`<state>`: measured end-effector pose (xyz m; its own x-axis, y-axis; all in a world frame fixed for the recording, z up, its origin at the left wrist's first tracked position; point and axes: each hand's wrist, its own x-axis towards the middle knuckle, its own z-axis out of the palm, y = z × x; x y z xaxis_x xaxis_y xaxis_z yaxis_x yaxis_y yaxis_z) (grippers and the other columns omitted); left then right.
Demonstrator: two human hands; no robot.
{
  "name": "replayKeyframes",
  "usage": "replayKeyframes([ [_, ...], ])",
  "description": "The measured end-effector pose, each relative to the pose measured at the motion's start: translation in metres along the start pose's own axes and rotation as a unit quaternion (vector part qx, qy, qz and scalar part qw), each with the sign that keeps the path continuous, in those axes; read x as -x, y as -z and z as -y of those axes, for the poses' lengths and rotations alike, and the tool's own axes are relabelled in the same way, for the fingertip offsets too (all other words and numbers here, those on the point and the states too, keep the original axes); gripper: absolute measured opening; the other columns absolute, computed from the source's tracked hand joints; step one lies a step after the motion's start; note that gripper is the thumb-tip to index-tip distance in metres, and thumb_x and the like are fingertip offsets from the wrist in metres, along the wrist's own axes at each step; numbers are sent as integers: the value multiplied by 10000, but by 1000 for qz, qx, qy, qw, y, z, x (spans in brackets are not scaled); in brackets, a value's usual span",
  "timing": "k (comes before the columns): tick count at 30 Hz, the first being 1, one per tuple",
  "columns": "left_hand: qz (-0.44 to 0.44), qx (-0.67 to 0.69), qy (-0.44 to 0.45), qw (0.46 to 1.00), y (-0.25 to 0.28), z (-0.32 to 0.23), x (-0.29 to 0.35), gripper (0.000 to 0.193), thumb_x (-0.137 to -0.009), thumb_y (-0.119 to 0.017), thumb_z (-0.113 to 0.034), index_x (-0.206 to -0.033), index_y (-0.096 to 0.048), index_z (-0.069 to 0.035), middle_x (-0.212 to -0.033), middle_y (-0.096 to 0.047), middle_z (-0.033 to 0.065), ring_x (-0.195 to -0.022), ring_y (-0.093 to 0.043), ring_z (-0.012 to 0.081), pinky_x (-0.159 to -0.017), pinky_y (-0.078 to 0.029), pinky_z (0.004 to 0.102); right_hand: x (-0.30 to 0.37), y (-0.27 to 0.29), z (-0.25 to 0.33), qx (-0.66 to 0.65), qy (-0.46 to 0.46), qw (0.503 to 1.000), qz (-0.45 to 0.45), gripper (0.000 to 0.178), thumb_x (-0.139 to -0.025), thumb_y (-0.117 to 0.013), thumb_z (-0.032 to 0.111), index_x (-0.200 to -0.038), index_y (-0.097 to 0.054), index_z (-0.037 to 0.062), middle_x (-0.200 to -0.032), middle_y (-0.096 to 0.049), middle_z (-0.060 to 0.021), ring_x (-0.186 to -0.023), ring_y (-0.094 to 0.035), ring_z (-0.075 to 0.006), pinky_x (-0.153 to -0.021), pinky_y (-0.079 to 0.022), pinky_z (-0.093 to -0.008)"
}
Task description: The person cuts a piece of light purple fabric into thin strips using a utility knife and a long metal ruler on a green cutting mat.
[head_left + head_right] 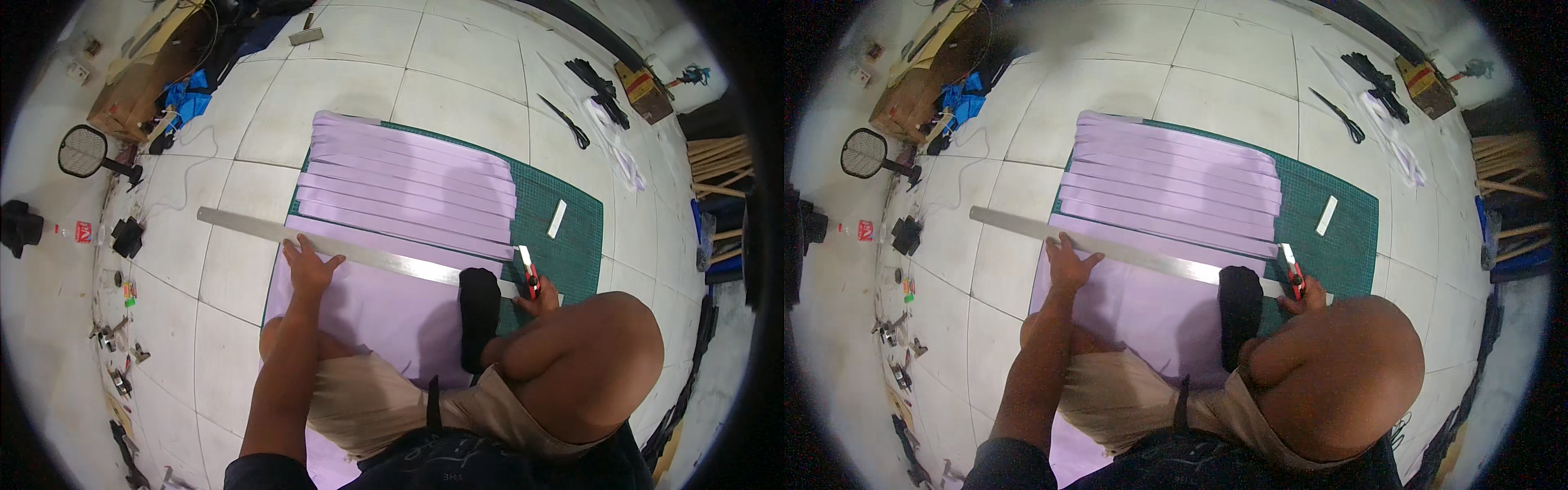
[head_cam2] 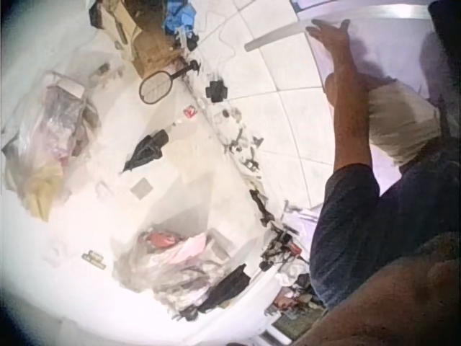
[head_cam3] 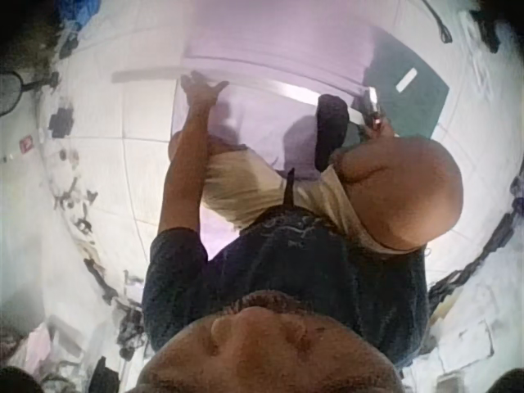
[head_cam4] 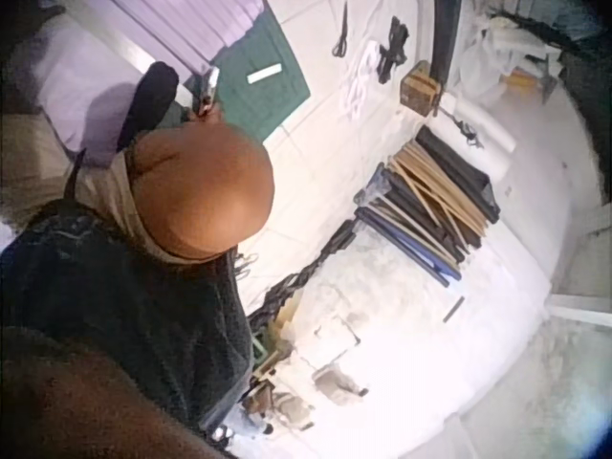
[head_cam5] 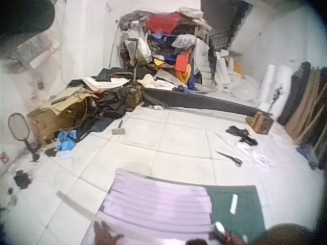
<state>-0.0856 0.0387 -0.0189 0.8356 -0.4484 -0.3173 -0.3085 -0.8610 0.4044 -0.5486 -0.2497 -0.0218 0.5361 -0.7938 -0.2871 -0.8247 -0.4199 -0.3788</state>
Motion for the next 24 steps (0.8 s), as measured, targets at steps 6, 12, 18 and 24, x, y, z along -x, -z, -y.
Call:
replayKeyframes([
  [6,-11,-7,1,1000,2,-5,3,1150,-708,-833,-525,-1531,-239,16,-1568,-116,356,-1463,-135,507,-1169,-269,525,2,4,12,-43,-15,999,-12,571,-637,-917,288,-1021,-582,30,-961,-634,-193,-916,-620,-379,-830,-486,-485],
  [12,-31,-22,-14,999,2,-15,2,1122,-723,-799,-579,-1532,-263,-16,-1559,-180,351,-1449,-213,491,-1133,-339,523,-12,14,2,-90,4,996,9,591,-632,-925,331,-999,-580,22,-976,-630,-200,-942,-610,-390,-838,-474,-487],
  [18,-10,-77,4,997,11,-11,6,1101,-743,-786,-579,-1526,-266,-7,-1553,-187,360,-1437,-253,487,-1123,-361,496,-7,6,10,-14,-25,1000,1,600,-596,-938,353,-925,-543,42,-919,-592,-181,-876,-577,-362,-776,-461,-459],
  [24,-1,-93,-1,996,7,-15,1,1119,-744,-780,-586,-1528,-242,4,-1550,-185,368,-1452,-238,471,-1132,-348,496,-5,10,8,-6,-29,1000,1,602,-604,-931,371,-939,-557,40,-939,-594,-180,-934,-563,-375,-844,-429,-476],
])
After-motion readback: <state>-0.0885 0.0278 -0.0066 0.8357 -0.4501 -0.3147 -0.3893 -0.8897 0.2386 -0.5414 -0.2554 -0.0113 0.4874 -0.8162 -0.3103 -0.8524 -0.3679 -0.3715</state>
